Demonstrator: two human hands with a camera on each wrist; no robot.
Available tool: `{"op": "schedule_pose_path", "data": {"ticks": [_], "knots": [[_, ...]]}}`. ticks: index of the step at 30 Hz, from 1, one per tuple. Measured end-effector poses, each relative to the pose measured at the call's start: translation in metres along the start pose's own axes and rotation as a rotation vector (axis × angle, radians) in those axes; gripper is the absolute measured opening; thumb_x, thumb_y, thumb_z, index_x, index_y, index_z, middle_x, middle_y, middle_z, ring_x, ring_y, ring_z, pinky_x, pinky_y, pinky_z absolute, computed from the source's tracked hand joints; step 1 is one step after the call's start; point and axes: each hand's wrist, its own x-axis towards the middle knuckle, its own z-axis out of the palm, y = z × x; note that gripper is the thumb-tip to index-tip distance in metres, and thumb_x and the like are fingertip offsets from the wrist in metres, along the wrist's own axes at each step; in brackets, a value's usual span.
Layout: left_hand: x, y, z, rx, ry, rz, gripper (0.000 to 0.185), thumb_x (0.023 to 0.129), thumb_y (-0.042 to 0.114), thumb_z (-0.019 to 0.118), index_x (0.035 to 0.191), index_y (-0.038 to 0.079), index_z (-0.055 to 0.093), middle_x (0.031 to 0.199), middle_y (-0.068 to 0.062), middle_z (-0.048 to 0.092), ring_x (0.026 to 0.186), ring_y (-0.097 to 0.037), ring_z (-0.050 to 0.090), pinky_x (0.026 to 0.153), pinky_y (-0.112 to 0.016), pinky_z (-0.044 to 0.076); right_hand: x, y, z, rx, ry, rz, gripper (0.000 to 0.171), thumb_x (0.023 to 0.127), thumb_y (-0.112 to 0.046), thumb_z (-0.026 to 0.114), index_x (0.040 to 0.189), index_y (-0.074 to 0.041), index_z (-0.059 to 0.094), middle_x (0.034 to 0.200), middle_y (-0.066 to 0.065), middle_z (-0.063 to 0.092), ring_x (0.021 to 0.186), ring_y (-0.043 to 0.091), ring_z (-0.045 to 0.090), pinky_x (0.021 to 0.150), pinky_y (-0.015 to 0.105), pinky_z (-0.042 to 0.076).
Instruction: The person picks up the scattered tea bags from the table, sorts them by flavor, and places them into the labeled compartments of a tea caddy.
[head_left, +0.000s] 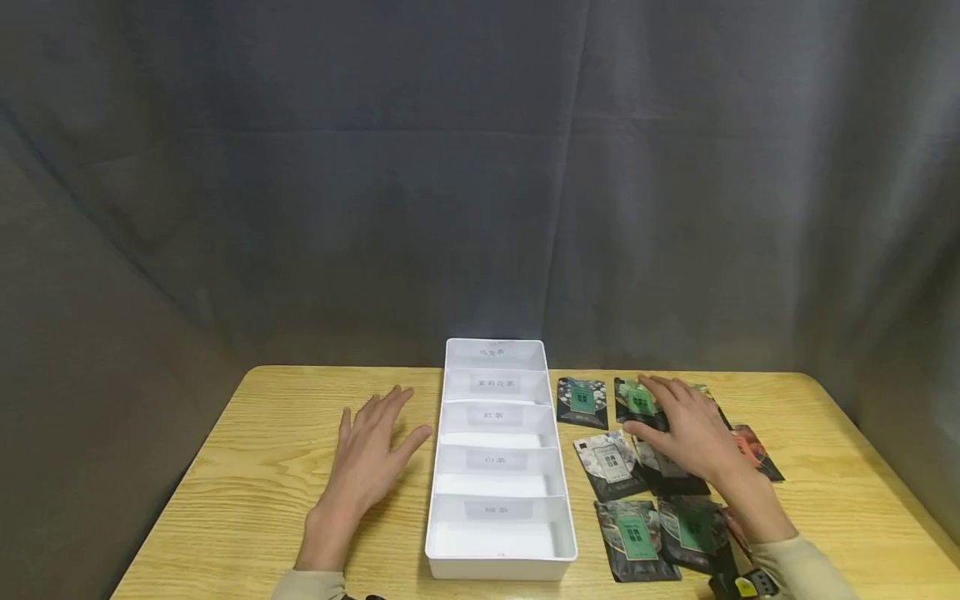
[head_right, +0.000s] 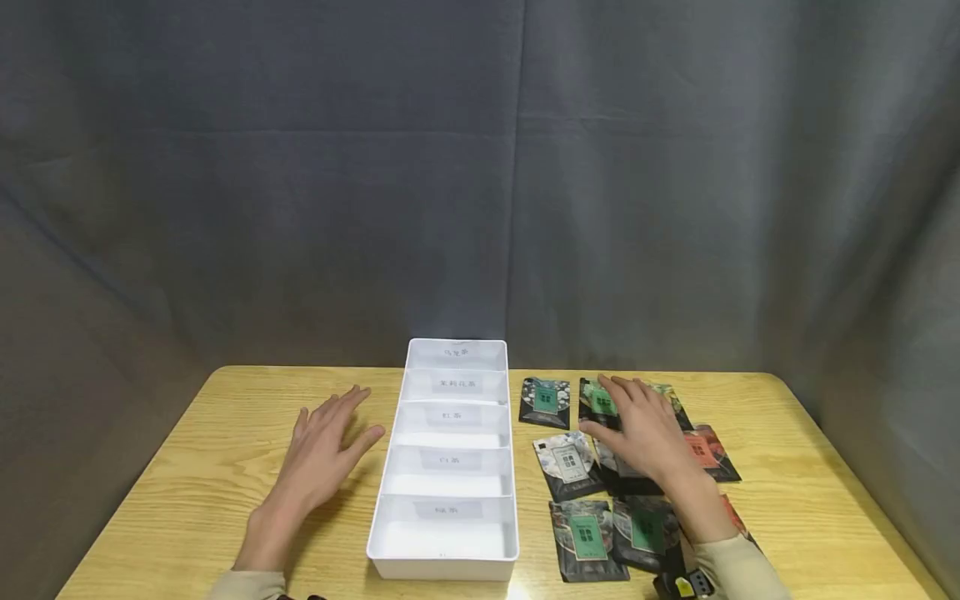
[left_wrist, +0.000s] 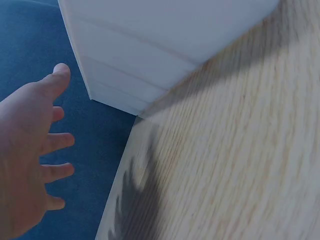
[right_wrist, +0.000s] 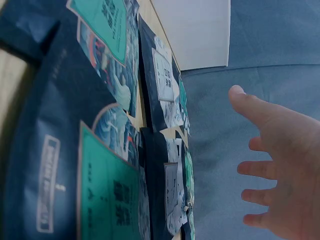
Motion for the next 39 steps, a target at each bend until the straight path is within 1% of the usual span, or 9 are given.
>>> {"op": "schedule_pose_path", "data": {"ticks": [7,11,14,20,24,27,31,35,39], "knots": [[-0.003,0.006,0.001,-0.133,-0.04,-0.03,0.066,0.098,0.063,0.045,0.149,0.021,0.045,0.154,-0.007,0.044,0.144,-0.034,0.038,0.119,-0.06,0.021,0.01,0.009,0.001,0.013,-0.024,-0.005,0.071,0.093,-0.045,0.067,0.146,-0.003,0.046,0.14,0.03,0.05,0.124,0.054,0.047,0.098,0.071,0.038],[-0.008,0.01,0.002,-0.204,-0.078,-0.073,0.061,0.098,0.059,0.048,0.148,0.024,0.047,0.153,-0.003,0.046,0.142,-0.033,0.042,0.117,-0.06,0.027,0.018,0.015,0.001,0.042,-0.043,-0.013,0.061,0.094,-0.038,0.067,0.141,-0.001,0.052,0.137,0.031,0.052,0.118,0.054,0.052,0.093,0.069,0.042],[-0.011,0.013,0.003,-0.252,-0.111,-0.102,0.056,0.098,0.055,0.052,0.147,0.027,0.048,0.153,0.0,0.047,0.139,-0.031,0.046,0.114,-0.06,0.032,0.025,0.021,0.0,0.064,-0.049,-0.023,0.056,0.094,-0.032,0.068,0.138,0.0,0.055,0.137,0.03,0.053,0.119,0.052,0.053,0.093,0.067,0.043],[-0.017,0.016,0.005,-0.301,-0.153,-0.135,0.056,0.097,0.062,0.049,0.147,0.037,0.045,0.152,0.008,0.047,0.131,-0.024,0.055,0.107,-0.061,0.04,0.037,0.034,-0.001,0.12,-0.086,0.02,0.049,0.095,-0.026,0.067,0.134,0.002,0.058,0.134,0.029,0.056,0.125,0.052,0.046,0.098,0.069,0.038],[-0.02,0.018,0.008,-0.325,-0.18,-0.129,0.055,0.094,0.066,0.049,0.145,0.047,0.043,0.152,0.014,0.045,0.129,-0.021,0.056,0.104,-0.061,0.042,0.042,0.045,0.003,0.165,-0.112,0.032,0.047,0.096,-0.022,0.066,0.134,0.004,0.057,0.126,0.029,0.059,0.118,0.05,0.05,0.092,0.066,0.043],[-0.021,0.02,0.009,-0.334,-0.179,-0.111,0.05,0.095,0.064,0.051,0.142,0.051,0.044,0.148,0.018,0.048,0.127,-0.018,0.057,0.103,-0.059,0.044,0.046,0.051,0.007,0.188,-0.118,0.024,0.045,0.095,-0.018,0.066,0.132,0.006,0.058,0.119,0.029,0.062,0.112,0.048,0.055,0.086,0.062,0.048],[-0.022,0.023,0.012,-0.345,-0.154,-0.101,0.042,0.098,0.055,0.053,0.139,0.046,0.052,0.14,0.019,0.055,0.122,-0.015,0.059,0.102,-0.054,0.046,0.05,0.06,0.014,0.197,-0.127,0.012,0.043,0.094,-0.016,0.067,0.129,0.008,0.059,0.114,0.028,0.065,0.105,0.046,0.061,0.083,0.059,0.051],[-0.024,0.027,0.017,-0.391,-0.133,-0.142,0.038,0.099,0.05,0.054,0.136,0.043,0.056,0.141,0.014,0.056,0.122,-0.017,0.059,0.102,-0.053,0.048,0.054,0.068,0.019,0.19,-0.141,0.02,0.042,0.094,-0.015,0.067,0.127,0.009,0.06,0.108,0.026,0.066,0.097,0.041,0.064,0.077,0.054,0.054],[-0.025,0.028,0.022,-0.444,-0.112,-0.18,0.036,0.099,0.049,0.055,0.134,0.044,0.056,0.142,0.008,0.057,0.124,-0.022,0.059,0.1,-0.054,0.049,0.058,0.073,0.023,0.18,-0.152,0.041,0.039,0.094,-0.015,0.067,0.124,0.01,0.061,0.102,0.023,0.067,0.09,0.035,0.064,0.071,0.049,0.053]]}}
